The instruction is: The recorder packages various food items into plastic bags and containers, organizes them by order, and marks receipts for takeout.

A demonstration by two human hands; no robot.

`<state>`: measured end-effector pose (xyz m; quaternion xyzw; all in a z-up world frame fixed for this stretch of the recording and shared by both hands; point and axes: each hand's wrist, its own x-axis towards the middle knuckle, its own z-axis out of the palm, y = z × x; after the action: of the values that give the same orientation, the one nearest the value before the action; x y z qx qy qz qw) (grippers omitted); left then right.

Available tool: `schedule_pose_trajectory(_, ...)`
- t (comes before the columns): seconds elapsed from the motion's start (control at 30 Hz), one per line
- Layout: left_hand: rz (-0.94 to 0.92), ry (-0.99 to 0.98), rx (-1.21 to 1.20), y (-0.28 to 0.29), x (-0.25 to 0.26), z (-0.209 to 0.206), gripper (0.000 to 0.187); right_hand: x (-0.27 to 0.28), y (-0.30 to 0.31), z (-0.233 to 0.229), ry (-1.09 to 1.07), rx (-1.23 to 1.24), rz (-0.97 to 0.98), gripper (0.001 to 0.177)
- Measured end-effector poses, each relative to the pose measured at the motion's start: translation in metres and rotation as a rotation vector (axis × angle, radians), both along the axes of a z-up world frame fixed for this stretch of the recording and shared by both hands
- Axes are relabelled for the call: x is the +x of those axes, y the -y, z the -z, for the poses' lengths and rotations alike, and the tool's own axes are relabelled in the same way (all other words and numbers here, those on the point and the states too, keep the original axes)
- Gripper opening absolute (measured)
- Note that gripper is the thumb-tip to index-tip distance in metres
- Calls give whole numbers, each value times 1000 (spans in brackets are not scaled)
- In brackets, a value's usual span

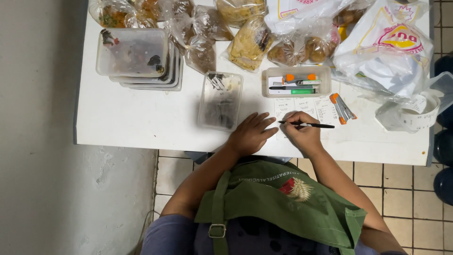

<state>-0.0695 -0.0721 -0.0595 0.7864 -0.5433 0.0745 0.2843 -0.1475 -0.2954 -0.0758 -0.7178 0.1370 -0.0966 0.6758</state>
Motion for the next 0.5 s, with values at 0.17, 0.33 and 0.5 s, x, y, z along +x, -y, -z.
schedule_pose_trajectory(0.17,6,-10,-8,-1,-1,10,44,3,-5,-13,-16,-120,-25,8)
schedule_pose_trajectory(0.33,6,-17,9,-1,-1,14,45,3,-8,-14,-17,-150,-18,9)
schedule_pose_trajectory(0.5,18,-20,36,0,-1,10,47,-1,-2,3,58,-182,13,9)
